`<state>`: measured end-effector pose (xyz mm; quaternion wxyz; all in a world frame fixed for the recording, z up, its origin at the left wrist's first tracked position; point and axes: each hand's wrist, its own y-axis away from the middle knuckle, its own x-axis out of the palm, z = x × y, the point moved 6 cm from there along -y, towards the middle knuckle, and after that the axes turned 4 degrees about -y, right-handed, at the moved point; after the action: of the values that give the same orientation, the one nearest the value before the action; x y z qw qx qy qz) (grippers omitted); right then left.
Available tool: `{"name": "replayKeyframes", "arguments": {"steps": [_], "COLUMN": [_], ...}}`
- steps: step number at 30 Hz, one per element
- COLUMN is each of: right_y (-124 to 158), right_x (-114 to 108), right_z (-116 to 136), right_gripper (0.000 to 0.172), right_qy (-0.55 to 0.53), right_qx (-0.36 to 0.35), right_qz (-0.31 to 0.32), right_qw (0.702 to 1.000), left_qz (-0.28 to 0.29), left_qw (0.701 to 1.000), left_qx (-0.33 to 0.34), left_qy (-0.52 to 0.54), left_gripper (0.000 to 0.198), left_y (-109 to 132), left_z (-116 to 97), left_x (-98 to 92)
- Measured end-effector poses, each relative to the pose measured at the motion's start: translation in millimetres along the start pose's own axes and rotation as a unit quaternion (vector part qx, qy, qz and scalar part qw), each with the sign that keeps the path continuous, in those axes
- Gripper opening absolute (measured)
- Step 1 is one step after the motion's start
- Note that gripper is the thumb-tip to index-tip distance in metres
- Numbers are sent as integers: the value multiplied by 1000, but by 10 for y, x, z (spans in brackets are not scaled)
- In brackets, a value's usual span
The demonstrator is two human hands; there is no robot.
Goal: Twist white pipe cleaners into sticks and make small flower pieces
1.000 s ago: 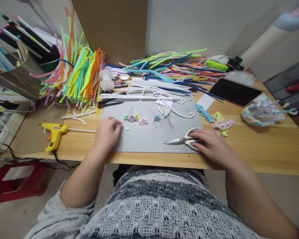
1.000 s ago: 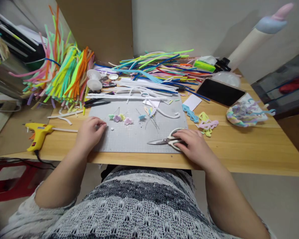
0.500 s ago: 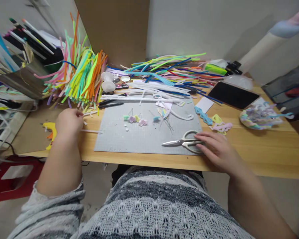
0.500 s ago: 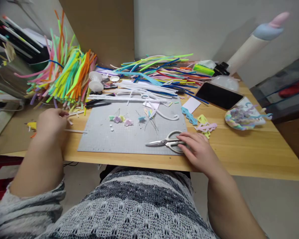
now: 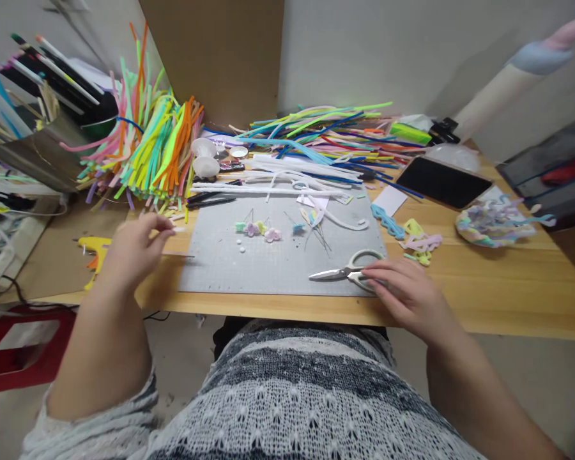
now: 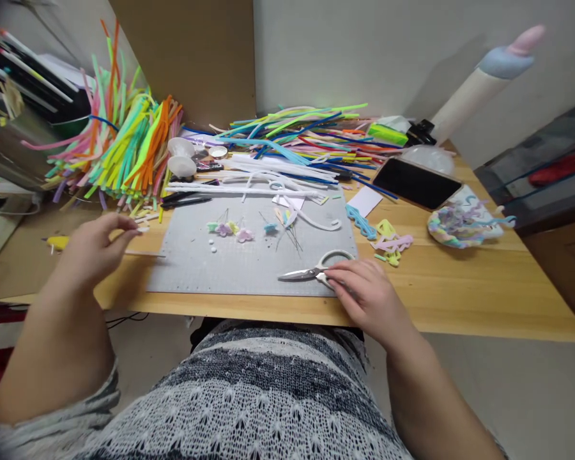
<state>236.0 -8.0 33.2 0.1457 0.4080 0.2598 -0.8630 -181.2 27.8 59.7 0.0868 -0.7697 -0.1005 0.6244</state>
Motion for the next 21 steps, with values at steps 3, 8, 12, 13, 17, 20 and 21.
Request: {"name": "replayKeyframes", "arguments": {"steps": [3, 8, 12, 13, 17, 20, 21], "right_y": [-168, -412, -416, -400, -327, -297, -293], "right_x": [209, 676, 726, 698, 582, 515, 499], "right_z": [370, 747, 689, 649, 501, 425, 412], "right_gripper": [22, 21, 21, 21, 22, 22, 21], "right_qy": [-111, -170, -172, -177, -206, -220, -219], "right_qx": [21, 75, 90, 97, 130, 155, 162], "right_qz": [15, 117, 113, 100, 64, 33, 23], "right_qw": [993, 976, 974, 974, 968, 962, 962], "left_qz": [26, 108, 97, 98, 97, 49, 31], "left_qw": [973, 930, 936, 937, 942, 949, 948], "left_qx": [123, 193, 161, 162, 160, 92, 72], "left_qy": [195, 295, 297, 293, 278, 296, 310], "left_gripper": [7, 8, 8, 9, 11, 11, 10], "left_y": [326, 681, 649, 634, 598, 563, 557], "left_z": [-866, -1731, -1733, -1709, -1607, -1487, -1464], "left_x": [100, 421, 492, 492, 461, 394, 370]}}
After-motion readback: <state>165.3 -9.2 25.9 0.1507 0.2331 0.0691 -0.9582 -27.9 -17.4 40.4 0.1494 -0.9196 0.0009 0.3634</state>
